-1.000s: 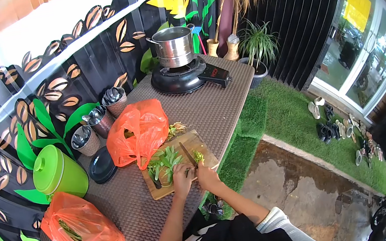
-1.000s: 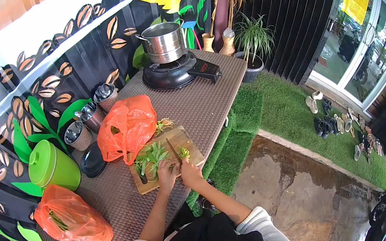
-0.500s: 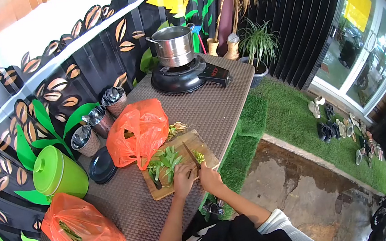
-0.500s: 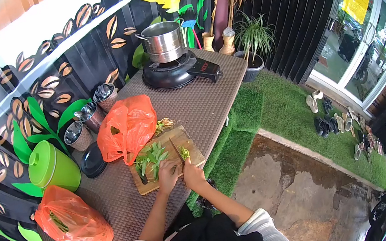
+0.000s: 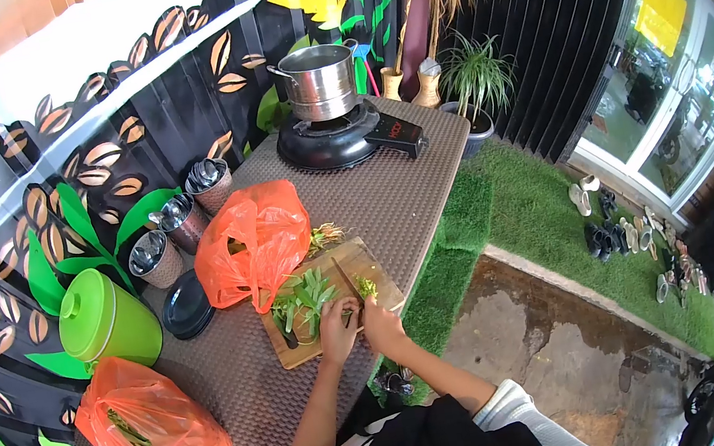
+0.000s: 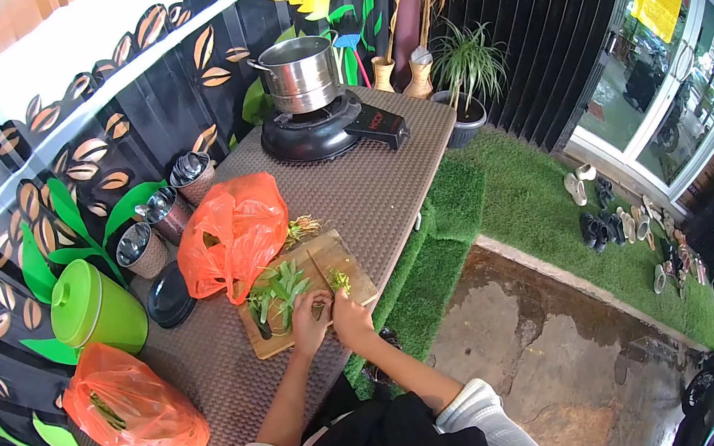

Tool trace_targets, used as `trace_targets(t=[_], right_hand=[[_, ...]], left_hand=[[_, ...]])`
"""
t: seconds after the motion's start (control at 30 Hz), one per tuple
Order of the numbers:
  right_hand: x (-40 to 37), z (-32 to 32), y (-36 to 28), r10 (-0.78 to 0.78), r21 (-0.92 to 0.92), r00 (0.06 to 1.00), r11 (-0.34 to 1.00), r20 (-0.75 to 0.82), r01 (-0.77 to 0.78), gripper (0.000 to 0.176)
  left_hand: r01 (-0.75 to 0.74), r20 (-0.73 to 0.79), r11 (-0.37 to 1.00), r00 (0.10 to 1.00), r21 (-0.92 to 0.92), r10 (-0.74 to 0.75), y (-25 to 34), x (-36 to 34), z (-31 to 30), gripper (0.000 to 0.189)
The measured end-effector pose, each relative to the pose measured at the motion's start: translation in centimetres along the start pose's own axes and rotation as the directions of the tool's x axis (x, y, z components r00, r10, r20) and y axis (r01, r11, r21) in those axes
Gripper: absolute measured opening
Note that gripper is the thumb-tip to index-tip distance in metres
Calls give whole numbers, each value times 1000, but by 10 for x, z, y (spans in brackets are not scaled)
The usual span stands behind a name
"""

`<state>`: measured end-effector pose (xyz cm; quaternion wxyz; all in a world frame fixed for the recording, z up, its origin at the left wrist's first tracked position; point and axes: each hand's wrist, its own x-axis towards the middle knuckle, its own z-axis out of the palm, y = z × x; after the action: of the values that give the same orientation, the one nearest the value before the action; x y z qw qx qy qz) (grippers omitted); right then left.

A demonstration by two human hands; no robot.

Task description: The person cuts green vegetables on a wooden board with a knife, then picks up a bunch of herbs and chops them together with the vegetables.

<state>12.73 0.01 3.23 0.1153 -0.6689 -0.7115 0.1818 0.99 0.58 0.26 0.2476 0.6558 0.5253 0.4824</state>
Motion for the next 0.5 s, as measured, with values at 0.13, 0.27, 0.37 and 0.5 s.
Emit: trace_targets(t=[0.13,0.27,0.37,0.5], right_hand=[[-5,-2,3,-27,27,999,999,44,26,24],[-15,12,-3,56,63,998,996,22,-57,27],[-6,4,-6,49,33,998,998,45,-51,28],[-6,-3,-2,-10,8,996,1000,88,10,27]], left_hand=[[-2,-28,1000,1000,6,2,3,-1,0,20],[-12,-28,1000,1000,25,12,-8,-2,3,21],[-26,-33,999,999,31,27,-9,-2,4,22],[15,-35,1000,999,-1,-15,-8,-3,4,23]])
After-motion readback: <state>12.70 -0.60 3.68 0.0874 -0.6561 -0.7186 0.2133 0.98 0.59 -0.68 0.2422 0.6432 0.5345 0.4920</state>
